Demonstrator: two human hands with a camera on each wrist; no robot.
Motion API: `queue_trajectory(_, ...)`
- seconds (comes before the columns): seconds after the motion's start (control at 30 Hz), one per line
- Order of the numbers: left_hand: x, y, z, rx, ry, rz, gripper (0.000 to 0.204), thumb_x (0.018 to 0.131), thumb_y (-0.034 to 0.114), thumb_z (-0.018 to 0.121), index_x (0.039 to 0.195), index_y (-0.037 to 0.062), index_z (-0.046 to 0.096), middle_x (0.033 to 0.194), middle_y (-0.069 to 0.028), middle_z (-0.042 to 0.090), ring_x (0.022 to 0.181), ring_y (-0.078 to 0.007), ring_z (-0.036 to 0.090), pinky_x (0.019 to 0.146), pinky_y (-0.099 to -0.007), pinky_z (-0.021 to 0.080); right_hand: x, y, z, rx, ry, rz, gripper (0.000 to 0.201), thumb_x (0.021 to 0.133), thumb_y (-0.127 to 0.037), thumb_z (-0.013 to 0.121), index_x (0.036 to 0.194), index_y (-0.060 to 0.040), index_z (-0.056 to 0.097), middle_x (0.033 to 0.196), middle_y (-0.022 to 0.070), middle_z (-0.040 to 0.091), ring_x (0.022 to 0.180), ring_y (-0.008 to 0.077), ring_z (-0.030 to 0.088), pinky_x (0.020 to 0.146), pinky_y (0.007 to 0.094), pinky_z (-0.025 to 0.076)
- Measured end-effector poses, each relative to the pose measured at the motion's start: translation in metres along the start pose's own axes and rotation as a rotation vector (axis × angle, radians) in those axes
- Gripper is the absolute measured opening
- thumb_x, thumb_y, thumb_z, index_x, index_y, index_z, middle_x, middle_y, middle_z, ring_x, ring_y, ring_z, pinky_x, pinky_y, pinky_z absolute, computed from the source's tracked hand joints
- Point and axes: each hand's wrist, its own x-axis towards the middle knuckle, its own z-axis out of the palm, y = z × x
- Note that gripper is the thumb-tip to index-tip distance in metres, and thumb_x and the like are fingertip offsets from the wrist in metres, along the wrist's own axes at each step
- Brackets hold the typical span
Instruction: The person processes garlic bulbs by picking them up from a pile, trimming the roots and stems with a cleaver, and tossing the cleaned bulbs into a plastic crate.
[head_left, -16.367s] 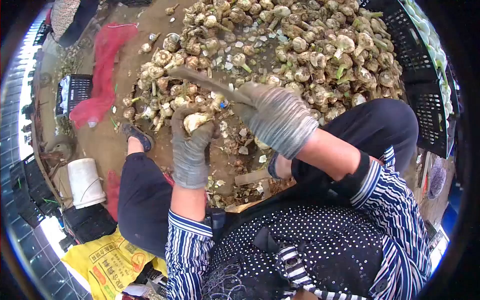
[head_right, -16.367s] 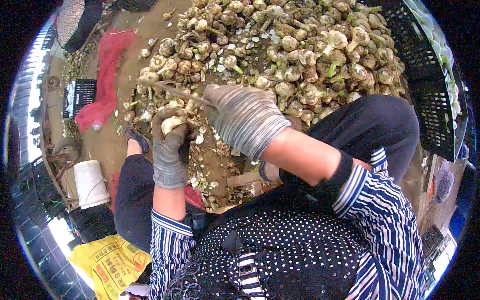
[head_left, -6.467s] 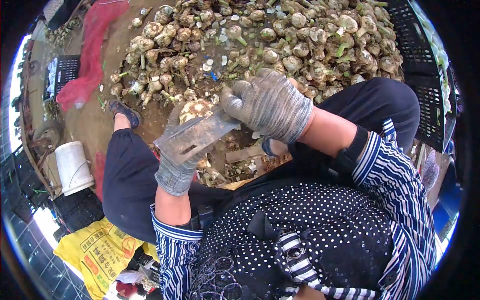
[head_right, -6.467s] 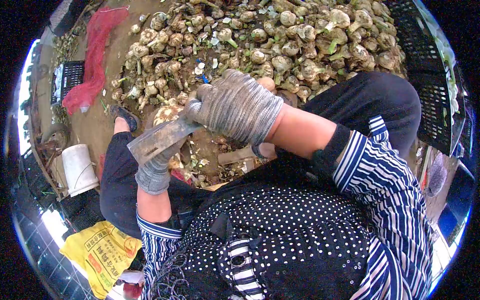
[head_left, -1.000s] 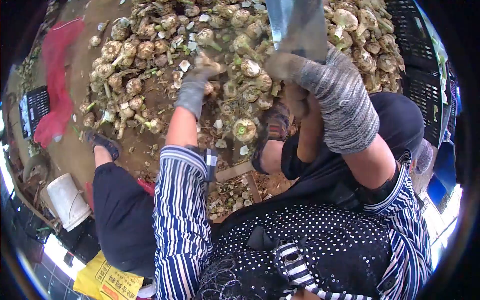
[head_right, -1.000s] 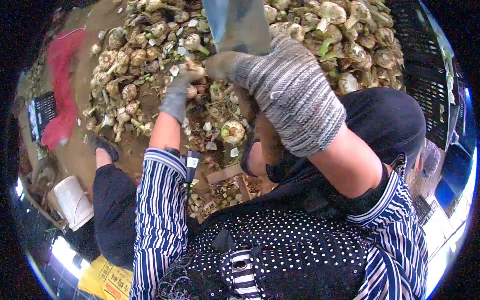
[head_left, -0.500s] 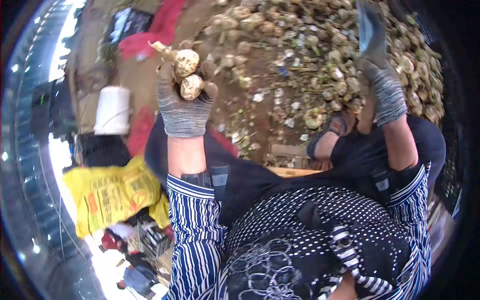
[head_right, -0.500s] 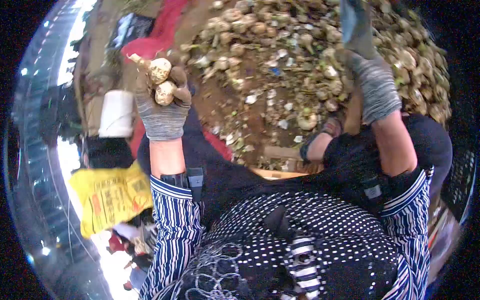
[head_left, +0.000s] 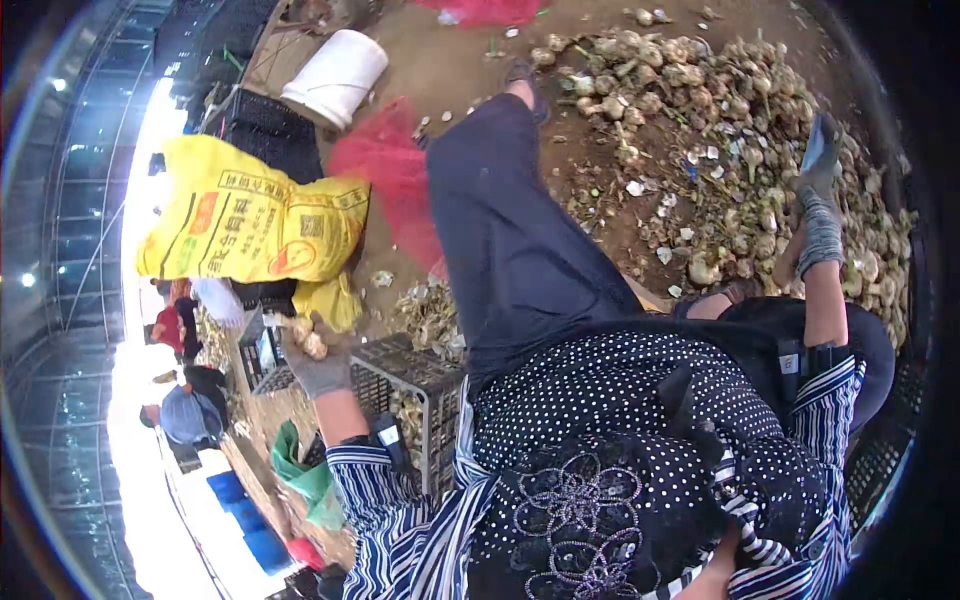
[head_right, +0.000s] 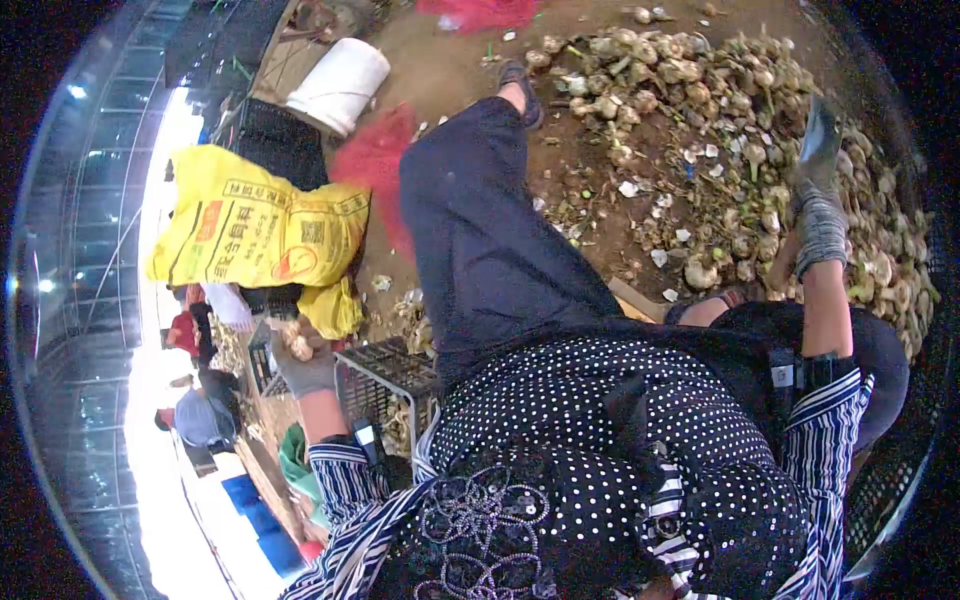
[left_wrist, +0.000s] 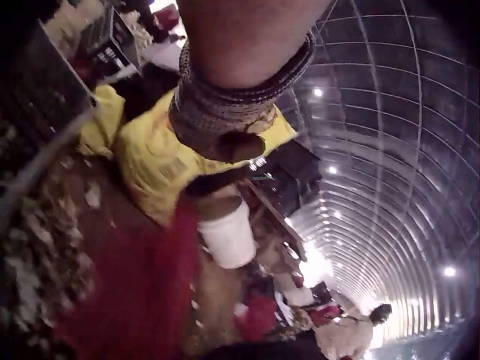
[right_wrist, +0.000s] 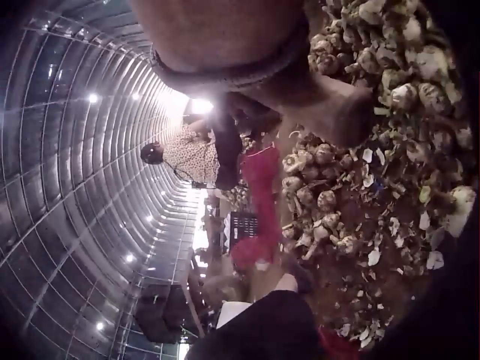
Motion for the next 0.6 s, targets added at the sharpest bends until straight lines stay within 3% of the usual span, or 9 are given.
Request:
queue_trajectory(0.07,0.006,0.022,-0.078,-0.068,0.012,-0.106,0.027,0.08,0.042,0.058,0.081,0.0152,0.058,0.076,-0.0015,0.063,0.063,-0.0117,0.06,0.049,-0.026,0.049,-0.002,-0.013,0.006,-0.133,-0.023,0.053,0.053,0.075,-0.045,0.066,0.11,-0.005,0.061,0.091,0.0106,0.063,0.081,0.0184,0.056,0.075,0.0355,0.043)
queue_trajectory(0.13,-0.02,0.023,-0.099,0.036,0.164,0.043,0.029,0.081,0.044,0.056,0.081,0.0149,0.058,0.071,0.0001,0.062,0.059,-0.0115,0.059,0.05,-0.0278,0.051,0.003,-0.017,0.008,-0.266,-0.039,0.104,0.056,0.075,-0.047,0.066,0.112,-0.0049,0.061,0.092,0.0105,0.063,0.081,0.019,0.056,0.077,0.0362,0.043)
queue_trajectory(0.2,-0.024,0.024,-0.157,-0.038,0.486,0.159,0.026,0.082,0.04,0.056,0.084,0.0142,0.058,0.067,0.001,0.059,0.053,-0.0124,0.055,0.051,-0.0284,0.051,0.006,-0.017,0.007,-0.47,0.034,0.05,0.061,0.074,-0.048,0.067,0.117,-0.0057,0.058,0.099,0.0109,0.063,0.086,0.02,0.056,0.08,0.0345,0.043)
queue_trajectory(0.23,-0.03,0.024,-0.197,-0.047,0.494,0.16,0.026,0.082,0.04,0.056,0.084,0.0142,0.058,0.067,0.001,0.059,0.053,-0.0124,0.055,0.051,-0.0284,0.051,0.008,-0.018,0.008,-0.453,0.055,0.041,0.062,0.074,-0.046,0.067,0.12,-0.0059,0.056,0.102,0.0112,0.063,0.09,0.0207,0.056,0.082,0.0337,0.043)
queue_trajectory(0.3,-0.037,0.02,-0.269,0.003,0.632,0.015,0.024,0.084,0.03,0.056,0.095,0.0088,0.057,0.081,-0.0036,0.06,0.076,-0.0217,0.059,0.061,-0.0362,0.054,0.009,-0.02,0.007,-0.427,0.09,0.025,0.061,0.075,-0.043,0.067,0.121,-0.0061,0.054,0.102,0.0111,0.062,0.09,0.0208,0.056,0.082,0.033,0.042)
queue_trajectory(0.33,-0.048,0.017,-0.255,0.006,0.632,0.004,0.024,0.084,0.03,0.056,0.095,0.0088,0.057,0.081,-0.0036,0.06,0.076,-0.0217,0.059,0.061,-0.0362,0.054,0.006,-0.02,0.012,-0.394,0.079,0.024,0.058,0.075,-0.042,0.067,0.119,-0.006,0.055,0.098,0.0105,0.062,0.086,0.0204,0.056,0.078,0.033,0.042)
queue_trajectory(0.43,-0.069,0.016,-0.162,0.535,0.609,-0.358,0.02,0.083,0.027,0.059,0.095,0.0107,0.058,0.074,-0.0025,0.056,0.059,-0.0139,0.05,0.054,-0.0234,0.044,-0.008,-0.018,0.011,-0.313,0.07,0.036,0.05,0.075,-0.038,0.067,0.112,-0.0058,0.057,0.089,0.009,0.061,0.075,0.0189,0.056,0.068,0.033,0.043)
queue_trajectory(0.5,-0.03,0.033,-0.137,0.697,0.41,-0.245,0.02,0.083,0.027,0.059,0.096,0.0108,0.058,0.075,-0.0028,0.056,0.06,-0.0145,0.051,0.055,-0.0232,0.044,-0.034,-0.029,0.012,-0.264,0.07,0.073,0.044,0.076,-0.035,0.067,0.108,-0.0056,0.059,0.082,0.008,0.061,0.067,0.018,0.055,0.062,0.033,0.044)
queue_trajectory(0.6,0.038,0.041,-0.044,0.824,0.12,0.002,0.021,0.083,0.026,0.059,0.098,0.011,0.058,0.076,-0.0032,0.057,0.063,-0.0156,0.051,0.056,-0.023,0.043,-0.061,-0.062,0.036,-0.164,0.032,0.134,0.036,0.076,-0.031,0.066,0.101,-0.0054,0.061,0.073,0.0065,0.061,0.056,0.0165,0.055,0.052,0.033,0.045)
